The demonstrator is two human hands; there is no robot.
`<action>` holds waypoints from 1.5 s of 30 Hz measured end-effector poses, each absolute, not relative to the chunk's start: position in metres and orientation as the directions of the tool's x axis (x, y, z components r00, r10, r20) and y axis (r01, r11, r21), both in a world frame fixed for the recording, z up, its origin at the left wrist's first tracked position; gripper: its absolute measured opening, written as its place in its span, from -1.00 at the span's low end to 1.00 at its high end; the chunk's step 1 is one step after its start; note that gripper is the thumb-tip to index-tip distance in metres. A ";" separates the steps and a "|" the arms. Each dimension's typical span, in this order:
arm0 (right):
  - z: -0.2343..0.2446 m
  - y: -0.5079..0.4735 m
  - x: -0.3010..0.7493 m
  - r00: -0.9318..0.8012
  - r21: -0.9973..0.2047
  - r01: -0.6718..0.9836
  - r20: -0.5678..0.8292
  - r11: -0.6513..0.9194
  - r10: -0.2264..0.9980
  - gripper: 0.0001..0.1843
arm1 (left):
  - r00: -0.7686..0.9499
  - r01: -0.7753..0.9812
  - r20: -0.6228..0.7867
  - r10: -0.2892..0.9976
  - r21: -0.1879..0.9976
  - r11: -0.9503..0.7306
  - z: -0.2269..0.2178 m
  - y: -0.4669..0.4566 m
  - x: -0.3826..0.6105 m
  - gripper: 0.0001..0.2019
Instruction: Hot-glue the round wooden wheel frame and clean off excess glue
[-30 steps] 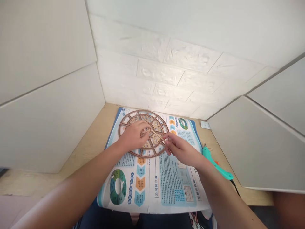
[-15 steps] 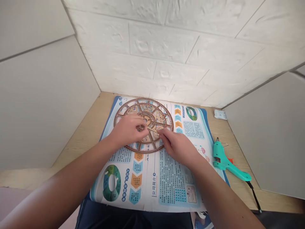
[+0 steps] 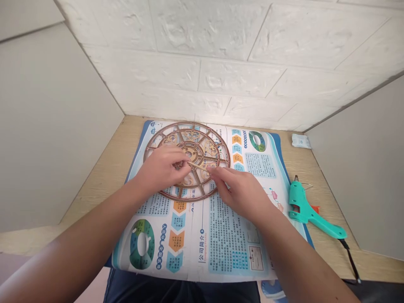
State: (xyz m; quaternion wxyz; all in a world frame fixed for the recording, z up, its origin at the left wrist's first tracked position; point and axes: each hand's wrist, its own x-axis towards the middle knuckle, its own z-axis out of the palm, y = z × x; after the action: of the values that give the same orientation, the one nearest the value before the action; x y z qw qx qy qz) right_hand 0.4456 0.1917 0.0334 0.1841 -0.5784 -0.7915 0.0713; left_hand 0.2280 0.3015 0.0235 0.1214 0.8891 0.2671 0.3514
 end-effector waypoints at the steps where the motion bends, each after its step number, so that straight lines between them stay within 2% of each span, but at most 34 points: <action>1: 0.034 0.192 0.446 -0.258 -0.341 0.884 0.218 0.321 0.941 -0.70 | 0.622 0.377 0.549 0.558 0.415 -0.828 0.024 0.302 0.227 -0.83; 5: 0.034 0.191 0.448 -0.229 -0.412 0.856 0.241 0.313 0.943 -0.72 | 0.666 0.334 0.501 0.553 0.462 -0.821 0.027 0.299 0.226 -0.72; 10: 0.034 0.191 0.449 -0.227 -0.412 0.859 0.226 0.305 0.947 -0.71 | 0.633 0.345 0.539 0.555 0.446 -0.826 0.027 0.298 0.228 -0.86; 17: 0.034 0.192 0.452 -0.255 -0.415 0.851 0.209 0.322 0.944 -0.68 | 0.644 0.382 0.542 0.540 0.383 -0.841 0.027 0.299 0.228 -0.83; 21: 0.037 0.193 0.452 -0.241 -0.440 0.843 0.210 0.311 0.948 -0.68 | 0.644 0.366 0.537 0.546 0.410 -0.835 0.028 0.299 0.227 -0.82; 24: 0.038 0.193 0.452 -0.216 -0.502 0.812 0.215 0.298 0.952 -0.69 | 0.615 0.343 0.567 0.547 0.433 -0.834 0.029 0.300 0.226 -0.83; 28: 0.037 0.195 0.454 -0.147 -0.581 0.770 0.241 0.264 0.959 -0.72 | 0.487 0.368 0.598 0.637 0.521 -0.770 0.034 0.303 0.220 -0.86; 31: 0.036 0.196 0.457 -0.075 -0.605 0.767 0.245 0.213 0.967 -0.73 | 0.340 0.411 0.548 0.764 0.645 -0.645 0.036 0.307 0.214 -0.92; 34: 0.036 0.196 0.458 -0.063 -0.611 0.765 0.246 0.205 0.967 -0.72 | 0.313 0.410 0.497 0.810 0.698 -0.587 0.036 0.308 0.212 -0.94; 38: 0.036 0.196 0.457 -0.065 -0.611 0.767 0.233 0.198 0.970 -0.71 | 0.298 0.464 0.505 0.810 0.665 -0.585 0.036 0.308 0.214 -0.85; 43: 0.037 0.196 0.456 -0.101 -0.634 0.747 0.187 0.198 0.977 -0.73 | 0.120 0.646 0.536 0.836 0.598 -0.475 0.040 0.319 0.203 -0.60; 45: 0.039 0.197 0.456 -0.077 -0.638 0.747 0.197 0.187 0.977 -0.74 | 0.044 0.676 0.543 0.839 0.602 -0.425 0.040 0.326 0.196 -0.73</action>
State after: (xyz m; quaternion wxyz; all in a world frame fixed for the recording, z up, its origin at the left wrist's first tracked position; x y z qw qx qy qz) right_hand 0.4556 0.1968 0.0387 0.3026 -0.6083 -0.7086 0.1906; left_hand 0.1960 0.3263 0.0402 0.0911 0.7166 0.5285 0.4459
